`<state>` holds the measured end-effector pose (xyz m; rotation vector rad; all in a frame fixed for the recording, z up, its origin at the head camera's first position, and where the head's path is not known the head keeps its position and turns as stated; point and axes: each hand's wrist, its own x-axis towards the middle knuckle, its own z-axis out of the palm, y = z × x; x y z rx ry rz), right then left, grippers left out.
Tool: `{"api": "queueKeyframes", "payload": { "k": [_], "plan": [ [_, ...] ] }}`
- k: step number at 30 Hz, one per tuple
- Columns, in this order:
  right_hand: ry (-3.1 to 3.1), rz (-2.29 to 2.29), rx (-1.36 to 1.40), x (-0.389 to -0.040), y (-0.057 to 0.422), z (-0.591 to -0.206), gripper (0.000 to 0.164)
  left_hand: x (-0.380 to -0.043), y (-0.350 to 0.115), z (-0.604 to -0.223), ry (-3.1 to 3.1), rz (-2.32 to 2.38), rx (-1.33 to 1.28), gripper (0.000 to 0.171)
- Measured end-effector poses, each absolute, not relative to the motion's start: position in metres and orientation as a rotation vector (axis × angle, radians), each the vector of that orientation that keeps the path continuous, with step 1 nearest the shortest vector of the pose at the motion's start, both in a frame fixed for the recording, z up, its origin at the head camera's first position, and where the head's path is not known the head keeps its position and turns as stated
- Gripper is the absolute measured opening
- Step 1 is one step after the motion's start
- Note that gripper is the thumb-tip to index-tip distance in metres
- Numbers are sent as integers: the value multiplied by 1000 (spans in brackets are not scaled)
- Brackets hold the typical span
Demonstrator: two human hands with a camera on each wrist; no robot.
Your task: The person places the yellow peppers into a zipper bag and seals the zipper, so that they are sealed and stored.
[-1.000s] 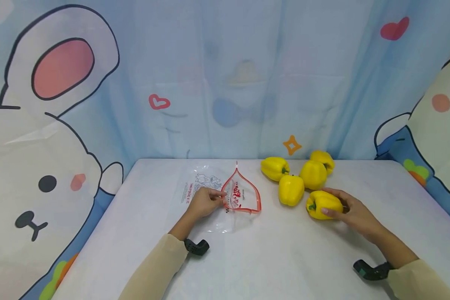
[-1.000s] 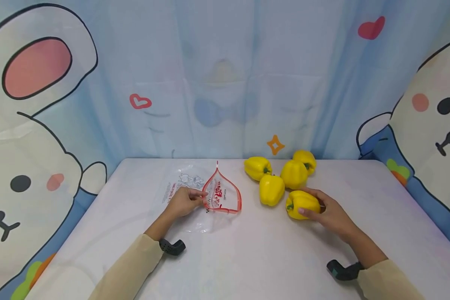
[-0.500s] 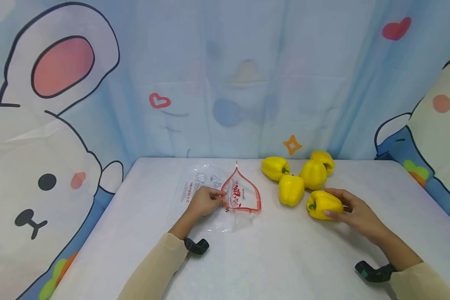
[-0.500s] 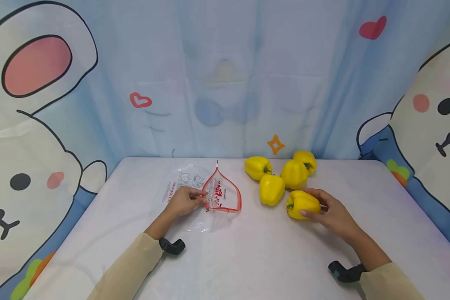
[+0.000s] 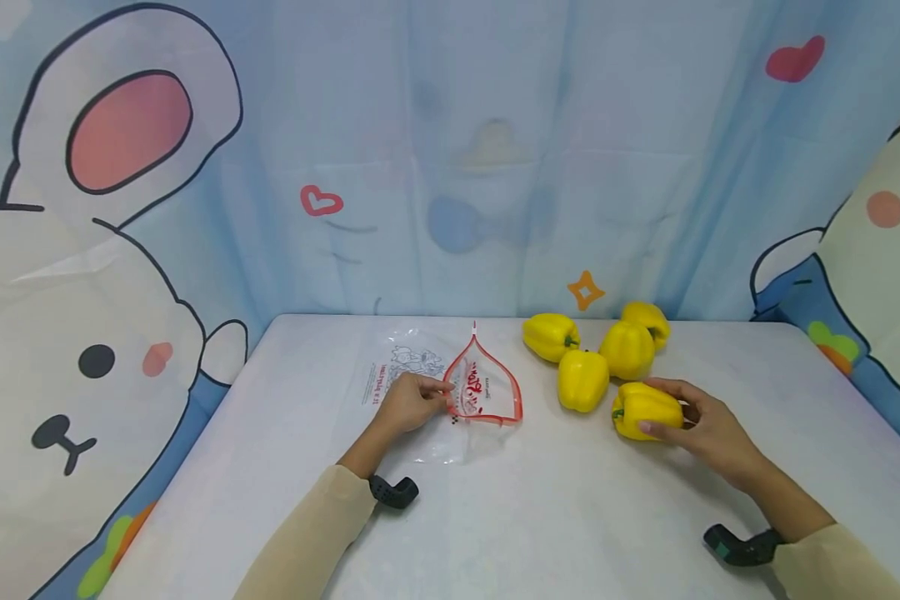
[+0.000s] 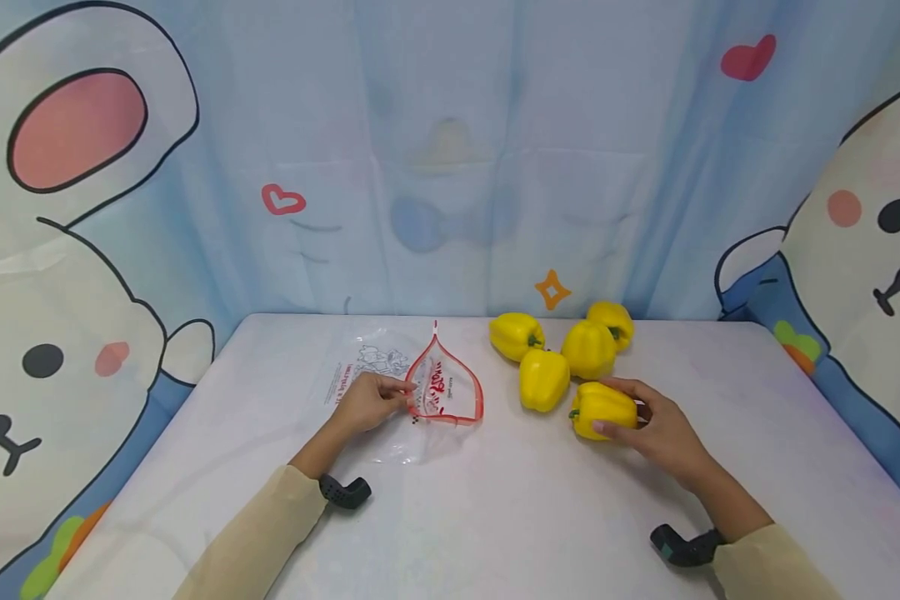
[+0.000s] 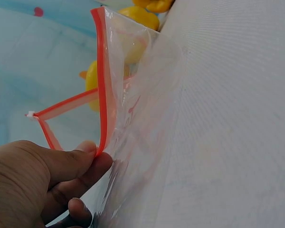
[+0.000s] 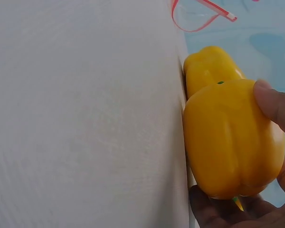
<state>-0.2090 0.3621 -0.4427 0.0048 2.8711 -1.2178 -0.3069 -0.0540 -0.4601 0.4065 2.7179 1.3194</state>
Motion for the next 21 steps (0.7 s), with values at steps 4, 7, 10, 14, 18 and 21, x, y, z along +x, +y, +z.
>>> {"api": "queueKeyframes", "payload": {
  "k": [4,7,10,14,18,21],
  "plan": [
    [2872,-1227,11,-207,361,-442,85,-307,-54,-460,2717,1312,402,18],
    [2865,-1233,20,-207,360,-441,87,-308,-53,-461,2715,1310,387,18],
    [2860,-1246,28,-206,361,-441,88,-308,-53,-461,2713,1309,381,18],
    [2869,-1267,33,-205,360,-442,88,-308,-53,-462,2718,1308,387,17],
    [2909,-1294,15,-203,355,-438,84,-308,-54,-461,2720,1316,403,17],
    [2947,-1330,-29,-201,347,-431,78,-308,-54,-461,2716,1327,415,18]
  ]
}}
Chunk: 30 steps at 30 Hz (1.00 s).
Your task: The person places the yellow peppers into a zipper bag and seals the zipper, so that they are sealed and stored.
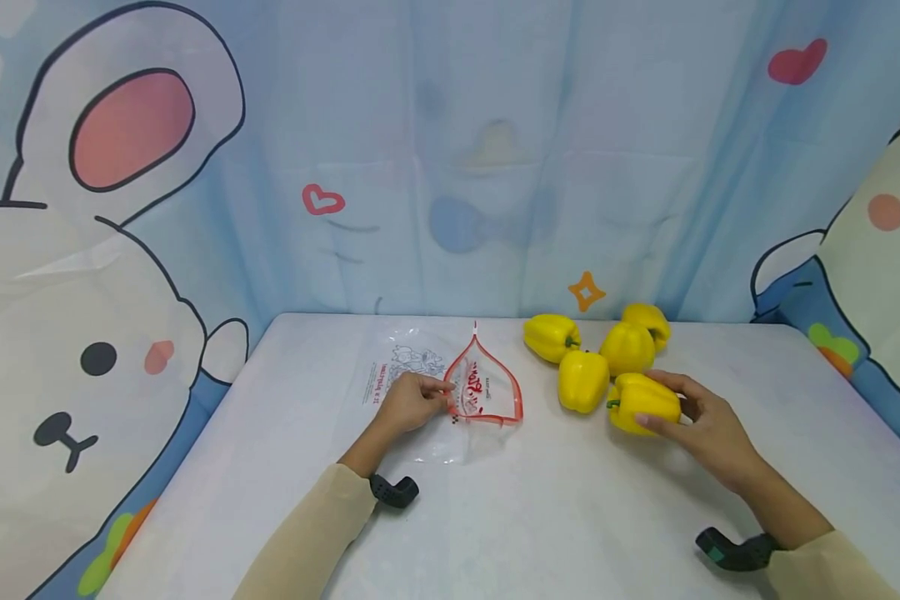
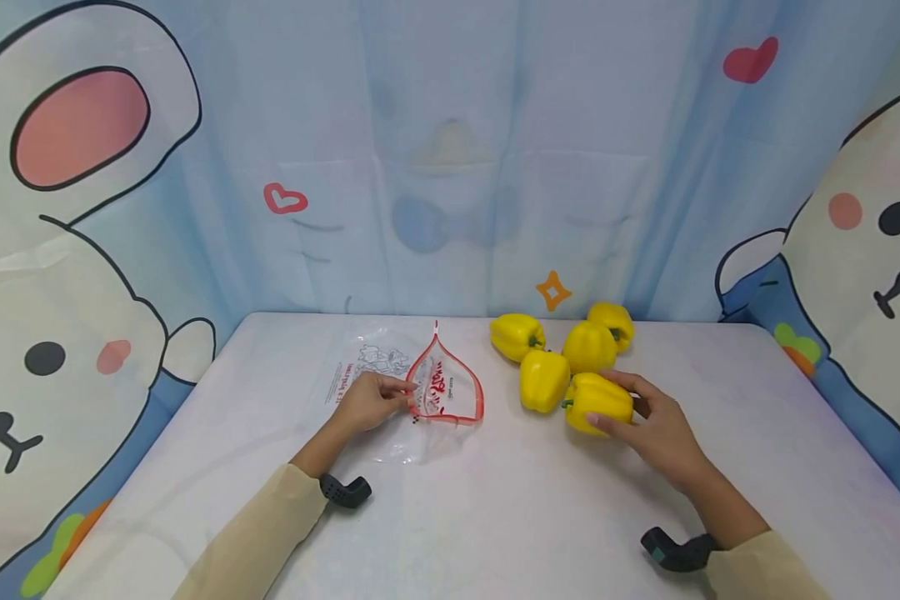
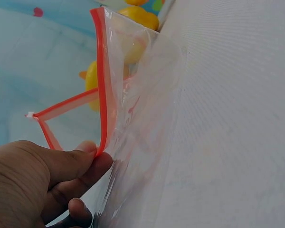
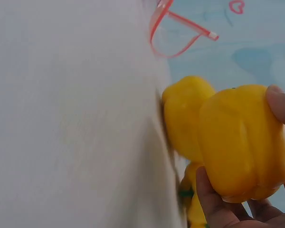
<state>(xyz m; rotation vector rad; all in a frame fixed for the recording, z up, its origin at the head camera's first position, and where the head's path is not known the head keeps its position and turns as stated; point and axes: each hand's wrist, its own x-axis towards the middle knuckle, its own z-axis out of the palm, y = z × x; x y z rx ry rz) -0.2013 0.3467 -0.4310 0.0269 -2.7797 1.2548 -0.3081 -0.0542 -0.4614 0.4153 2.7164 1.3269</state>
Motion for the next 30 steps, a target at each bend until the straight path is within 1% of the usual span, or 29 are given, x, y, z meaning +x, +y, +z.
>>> {"api": "queueKeyframes", "payload": {
  "k": [5,11,18,30],
  "plan": [
    [-2670,1355,109,-200,324,-419,69,-309,-55,-462,2725,1320,413,18],
    [-2589,1479,226,-201,294,-407,65,-310,-54,-462,2726,1316,421,19],
    [-2555,1571,299,-210,265,-402,65,-308,-54,-461,2723,1314,405,18],
    [-2544,1700,252,-233,221,-412,69,-309,-53,-462,2709,1330,381,16]
  ]
}}
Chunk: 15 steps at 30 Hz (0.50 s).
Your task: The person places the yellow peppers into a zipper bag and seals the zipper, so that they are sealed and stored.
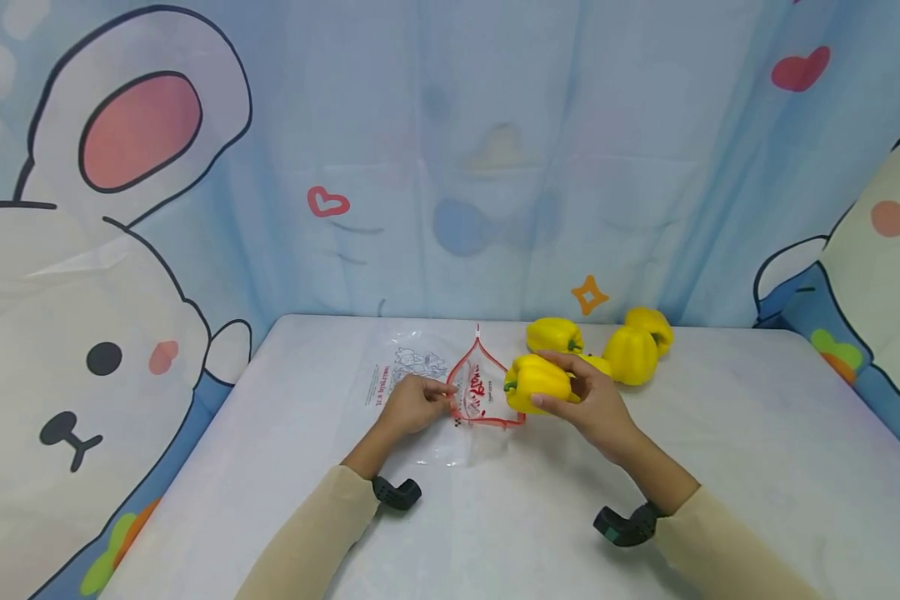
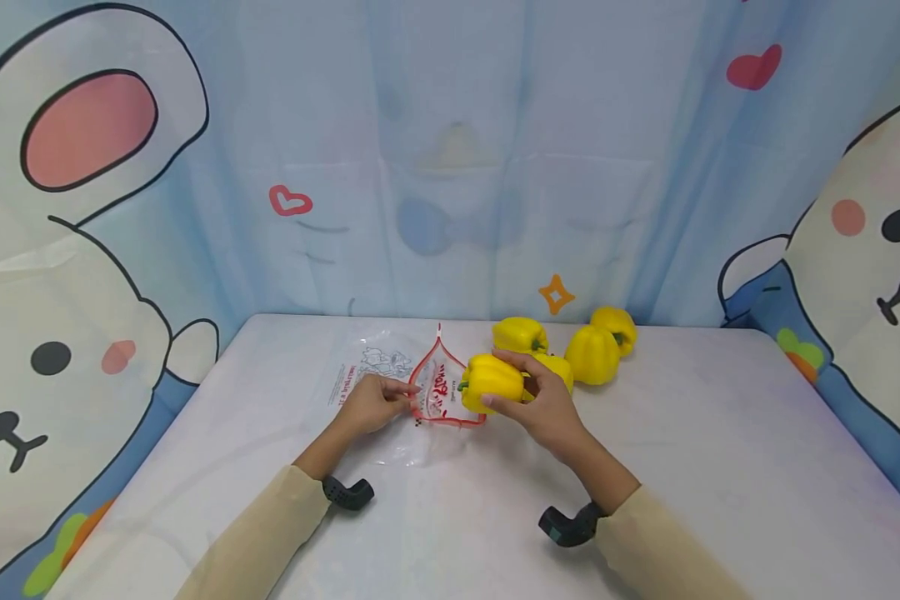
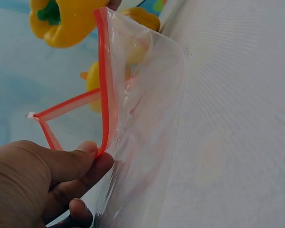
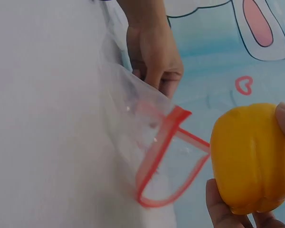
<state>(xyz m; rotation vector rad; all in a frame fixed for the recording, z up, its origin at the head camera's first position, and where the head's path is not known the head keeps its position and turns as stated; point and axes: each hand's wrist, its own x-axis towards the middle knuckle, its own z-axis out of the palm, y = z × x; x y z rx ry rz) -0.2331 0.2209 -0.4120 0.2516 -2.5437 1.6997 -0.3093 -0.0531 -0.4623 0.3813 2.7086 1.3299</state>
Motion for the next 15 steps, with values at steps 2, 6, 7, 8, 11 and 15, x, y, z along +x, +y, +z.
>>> {"api": "queueKeyframes", "payload": {
  "k": [2,6,7,8,11,15],
  "plan": [
    [-2540,1759,211,-237,213,-415,71,-310,-53,-462,2710,1327,387,16],
    [-2507,1962,83,-248,198,-421,76,-310,-54,-462,2716,1314,383,16],
    [-2494,2020,50,-251,194,-423,77,-309,-54,-462,2717,1310,380,16],
    [-2481,2070,18,-253,191,-425,78,-309,-54,-462,2719,1304,377,16],
    [-2454,2155,-39,-260,184,-431,76,-309,-54,-462,2721,1296,371,17],
    [-2482,2095,-40,-267,177,-438,72,-309,-54,-461,2719,1300,360,16]
  ]
}}
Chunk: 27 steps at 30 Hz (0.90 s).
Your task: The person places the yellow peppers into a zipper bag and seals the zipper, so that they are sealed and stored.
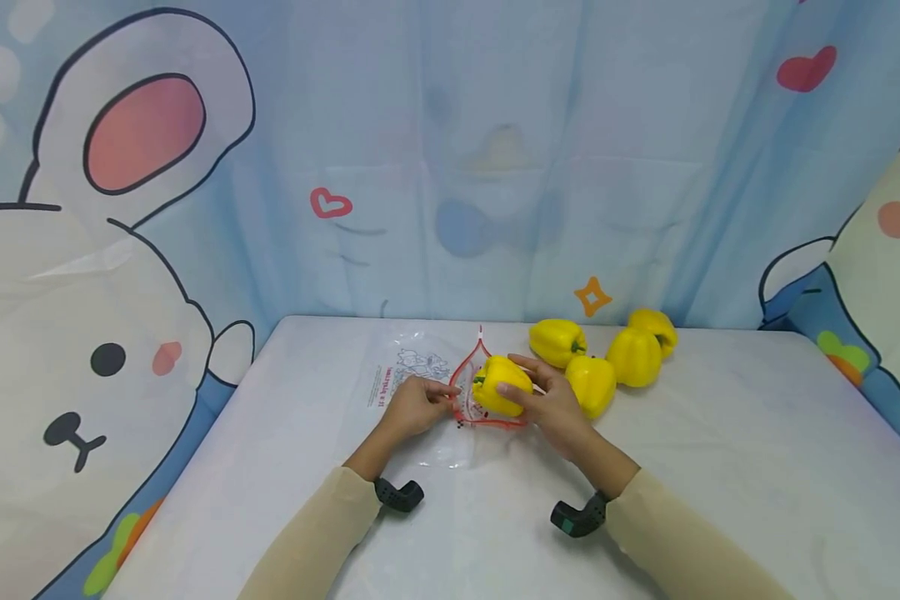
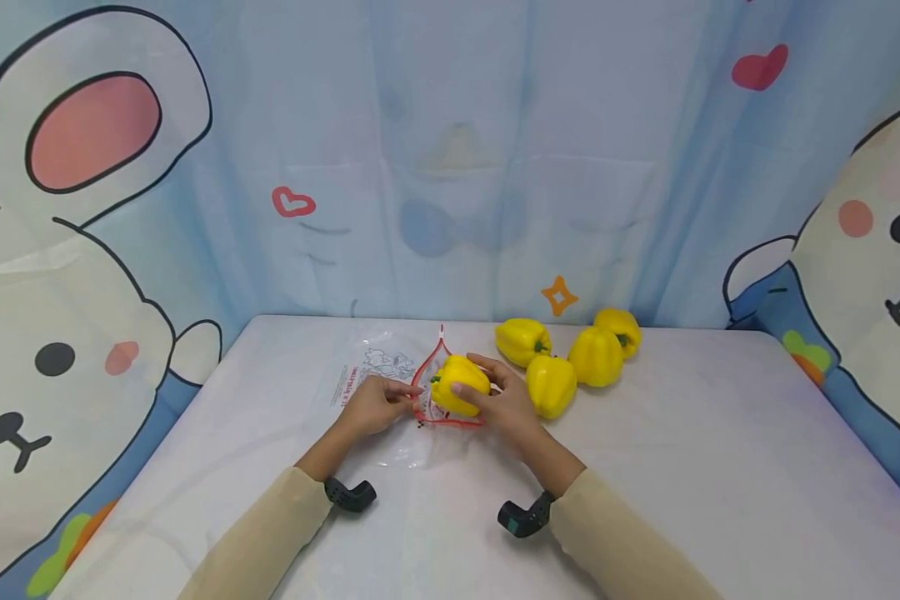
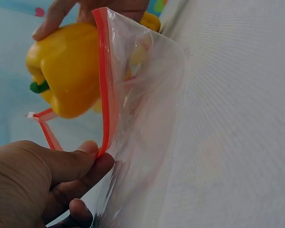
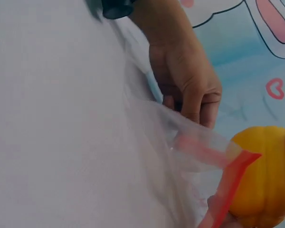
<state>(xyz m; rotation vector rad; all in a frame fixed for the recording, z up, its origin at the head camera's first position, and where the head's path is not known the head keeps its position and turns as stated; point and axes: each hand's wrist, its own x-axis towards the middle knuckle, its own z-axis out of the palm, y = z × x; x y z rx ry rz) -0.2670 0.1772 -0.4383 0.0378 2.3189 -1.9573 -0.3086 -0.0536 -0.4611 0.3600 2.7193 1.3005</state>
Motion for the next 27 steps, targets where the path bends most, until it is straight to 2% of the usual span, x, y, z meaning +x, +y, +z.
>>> {"api": "queueKeyframes", "payload": {
  "k": [27],
  "plan": [
    [2610,-1674,60,-271,169,-454,69,-311,-56,-458,2641,1400,344,20]
  ]
}}
